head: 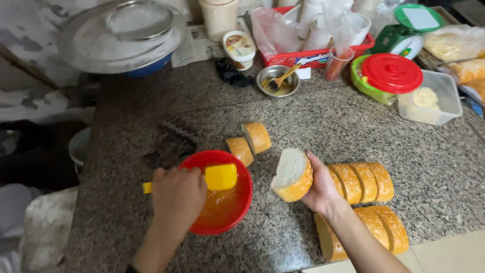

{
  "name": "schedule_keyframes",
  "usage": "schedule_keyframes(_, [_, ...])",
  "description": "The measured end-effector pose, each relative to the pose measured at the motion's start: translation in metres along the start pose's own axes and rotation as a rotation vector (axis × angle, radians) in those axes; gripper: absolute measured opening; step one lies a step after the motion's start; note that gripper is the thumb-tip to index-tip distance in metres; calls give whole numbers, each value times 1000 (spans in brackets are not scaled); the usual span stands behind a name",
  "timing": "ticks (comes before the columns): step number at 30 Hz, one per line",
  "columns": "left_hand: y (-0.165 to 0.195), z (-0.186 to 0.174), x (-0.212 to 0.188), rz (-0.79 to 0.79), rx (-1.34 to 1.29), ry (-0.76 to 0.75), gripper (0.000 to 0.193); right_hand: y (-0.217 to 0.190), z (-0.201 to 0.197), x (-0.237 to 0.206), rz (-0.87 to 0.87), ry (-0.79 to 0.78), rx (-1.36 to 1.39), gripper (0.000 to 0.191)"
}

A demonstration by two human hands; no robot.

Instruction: The person repeatedly brushes a yellow liquid onto the cut surfaces of sliced bread rolls using a yellow silicone brush. They handle the rolls one at a time, dip the brush into a red bowl, apply the liquid, and place the roll back on the counter.

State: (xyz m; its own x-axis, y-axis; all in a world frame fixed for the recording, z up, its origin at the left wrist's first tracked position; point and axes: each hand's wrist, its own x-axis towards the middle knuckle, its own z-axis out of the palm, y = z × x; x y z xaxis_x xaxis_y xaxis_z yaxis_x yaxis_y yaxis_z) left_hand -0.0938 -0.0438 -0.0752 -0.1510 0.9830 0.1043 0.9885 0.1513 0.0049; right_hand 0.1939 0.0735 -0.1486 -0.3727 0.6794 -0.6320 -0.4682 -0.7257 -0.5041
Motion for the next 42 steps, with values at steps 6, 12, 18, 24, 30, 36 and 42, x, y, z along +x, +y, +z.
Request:
schedule_keyframes(6, [32,40,-5,-11,49,-70,19,22,-10,-8,53,82,-28,64])
schedule_keyframes(12, [50,64,4,-65,74,-118,25,27,-15,-7,49,59,-13,66])
schedule_keyframes(18, [47,63,-1,-58,13,-93,19,28,-12,-9,76,87,-50,68])
schedule_keyframes(24, [33,49,-14,-106,-117,48,21,25,-7,-6,57,71,-143,67])
schedule_keyframes(30, [18,20,-22,-224,-311,40,23,23,1,2,58,69,-211,69])
schedule_keyframes(36, [19,-28,-28,-153,-358,248,22,21,13,1,17,-22,-184,67])
schedule_keyframes(42, [56,-48,-27,206,-77,668,16,19,25,-13,38,-96,-111,63])
